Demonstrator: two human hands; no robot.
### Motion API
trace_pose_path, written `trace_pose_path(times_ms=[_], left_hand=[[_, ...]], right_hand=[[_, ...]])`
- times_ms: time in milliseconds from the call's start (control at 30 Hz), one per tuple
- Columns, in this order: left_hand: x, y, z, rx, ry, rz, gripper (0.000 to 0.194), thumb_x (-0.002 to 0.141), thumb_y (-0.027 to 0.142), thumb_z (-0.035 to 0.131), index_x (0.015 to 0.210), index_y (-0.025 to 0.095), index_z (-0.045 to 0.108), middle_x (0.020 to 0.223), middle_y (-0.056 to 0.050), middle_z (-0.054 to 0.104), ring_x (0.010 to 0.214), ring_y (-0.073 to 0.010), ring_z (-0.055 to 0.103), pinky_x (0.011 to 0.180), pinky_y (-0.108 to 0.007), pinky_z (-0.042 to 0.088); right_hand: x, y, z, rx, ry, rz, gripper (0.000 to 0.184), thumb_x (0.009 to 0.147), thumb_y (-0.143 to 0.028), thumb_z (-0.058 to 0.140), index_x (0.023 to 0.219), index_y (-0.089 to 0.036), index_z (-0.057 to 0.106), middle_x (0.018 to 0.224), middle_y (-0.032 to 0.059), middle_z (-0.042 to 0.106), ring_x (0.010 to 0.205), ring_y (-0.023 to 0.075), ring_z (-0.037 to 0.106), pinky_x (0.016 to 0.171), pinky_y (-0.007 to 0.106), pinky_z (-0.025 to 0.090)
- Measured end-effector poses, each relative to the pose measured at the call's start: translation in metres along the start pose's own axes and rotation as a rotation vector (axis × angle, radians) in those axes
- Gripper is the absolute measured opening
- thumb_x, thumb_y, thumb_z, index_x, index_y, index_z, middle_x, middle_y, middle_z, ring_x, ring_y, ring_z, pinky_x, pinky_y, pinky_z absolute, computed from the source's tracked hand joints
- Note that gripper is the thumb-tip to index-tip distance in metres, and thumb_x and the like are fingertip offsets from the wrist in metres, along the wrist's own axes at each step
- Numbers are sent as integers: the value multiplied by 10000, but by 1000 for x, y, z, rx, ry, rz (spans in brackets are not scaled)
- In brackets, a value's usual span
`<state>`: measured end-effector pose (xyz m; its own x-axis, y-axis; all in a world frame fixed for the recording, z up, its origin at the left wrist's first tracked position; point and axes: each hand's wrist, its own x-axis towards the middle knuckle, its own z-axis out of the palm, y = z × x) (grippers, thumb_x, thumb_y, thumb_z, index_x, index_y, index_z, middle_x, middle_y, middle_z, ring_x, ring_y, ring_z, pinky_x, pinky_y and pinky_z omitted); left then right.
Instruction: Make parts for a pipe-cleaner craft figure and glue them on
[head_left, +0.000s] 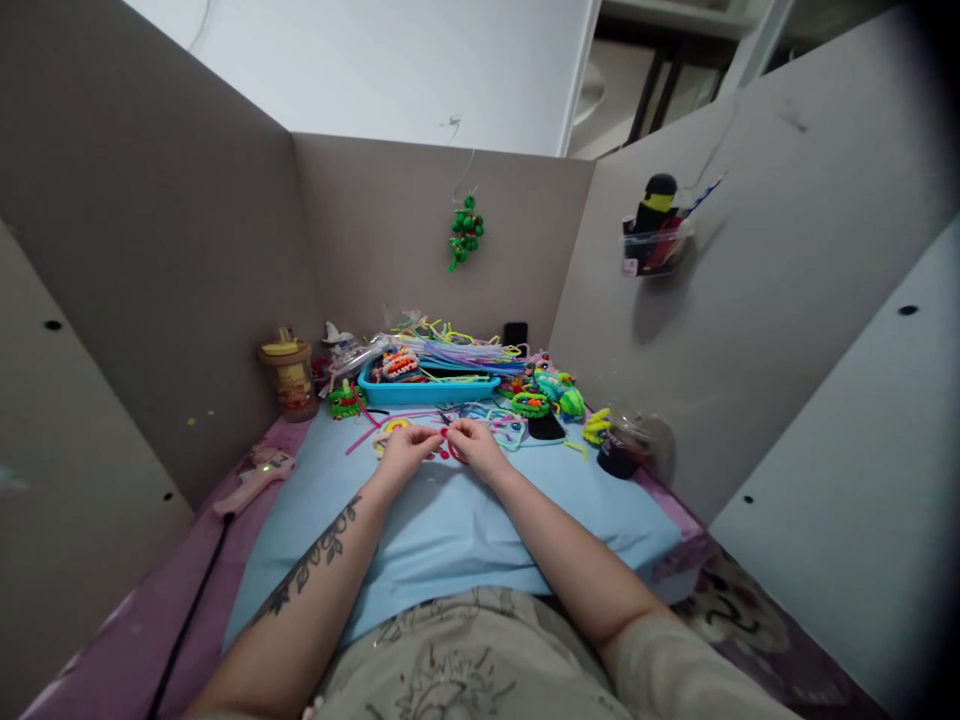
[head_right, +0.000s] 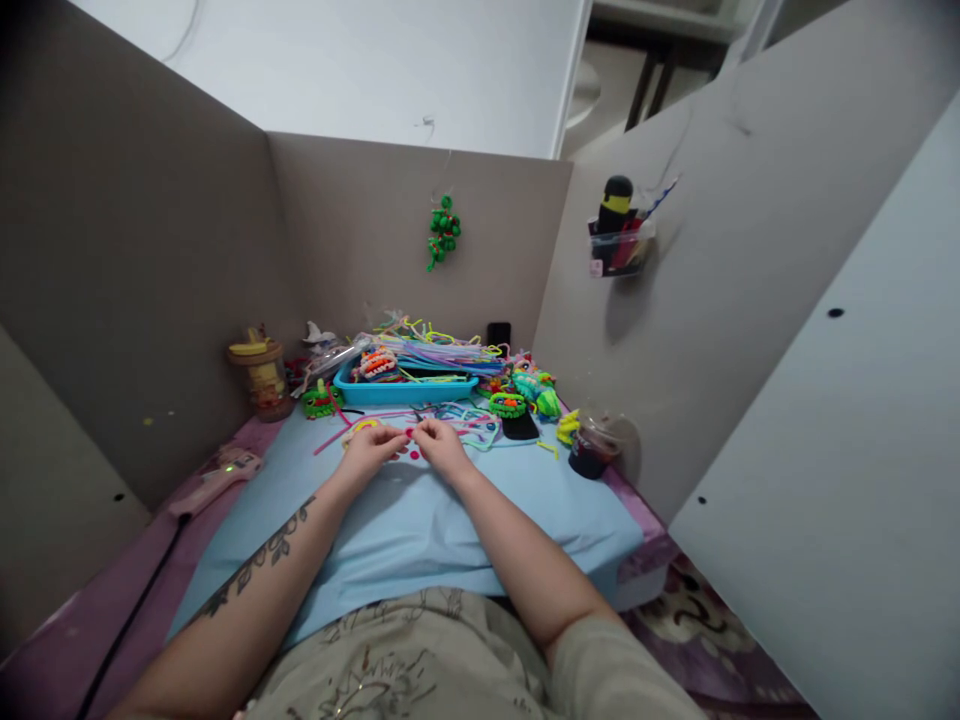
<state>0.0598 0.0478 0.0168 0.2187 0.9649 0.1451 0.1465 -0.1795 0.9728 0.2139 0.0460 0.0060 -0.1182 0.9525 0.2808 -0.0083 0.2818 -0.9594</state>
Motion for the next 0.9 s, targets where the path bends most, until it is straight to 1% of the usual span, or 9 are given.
trace_pose_path(times_ms=[200,333,433,500,567,667,800,900], left_hand=[[-3,3,-1,15,20,-8,368,659,467,677,814,134,704,681,-58,701,626,-156,633,579,-242,470],[-5,7,-2,-24,-6,22,360,667,472,665,788,134,693,683,-46,690,636,-149,626,587,-236,456],[-3,6,-3,-61,1,-2,360,667,467,662,796,132,678,679,-38,676,623,-140,611,563,-225,432],[-2,4,-3,-81,-1,-11,358,665,461,664,801,130,668,672,-36,667,616,-135,601,552,-219,418],[-1,2,-4,-90,-11,-11,357,667,459,665,806,130,661,677,-36,663,619,-133,596,555,-217,414],[-1,1,-4,-96,-26,-6,355,673,459,660,813,133,653,693,-36,661,623,-131,589,568,-221,421],[-4,6,-4,-82,-46,28,345,680,456,652,803,134,652,698,-32,656,615,-129,580,572,-226,428],[-6,11,-3,-46,-55,49,354,671,467,655,780,131,653,684,-30,652,613,-132,579,574,-229,434]], right_hand=[[0,0,1,29,2,-6,293,719,-448,621,662,-177,523,415,-81,394,382,56,305,385,196,229],[-1,-4,0,134,-22,26,309,698,-463,643,672,-170,550,422,-76,406,364,49,287,368,198,199],[0,-7,-4,248,26,70,327,691,-480,632,745,-160,590,461,-62,448,356,48,295,357,200,186],[1,-8,-6,270,55,70,318,670,-455,651,766,-156,600,502,-49,485,370,47,316,361,197,192],[1,-8,-8,249,49,52,288,650,-420,672,735,-157,590,518,-47,494,382,46,330,367,195,200],[-1,-9,-8,194,16,22,264,654,-400,673,698,-162,569,495,-61,465,382,48,330,372,196,206],[-3,-9,-6,131,-3,-11,274,668,-413,670,728,-166,568,491,-70,452,389,49,325,379,194,219],[-3,-7,-5,60,-16,-21,305,670,-441,677,755,-169,568,522,-59,480,421,58,362,406,197,274]])
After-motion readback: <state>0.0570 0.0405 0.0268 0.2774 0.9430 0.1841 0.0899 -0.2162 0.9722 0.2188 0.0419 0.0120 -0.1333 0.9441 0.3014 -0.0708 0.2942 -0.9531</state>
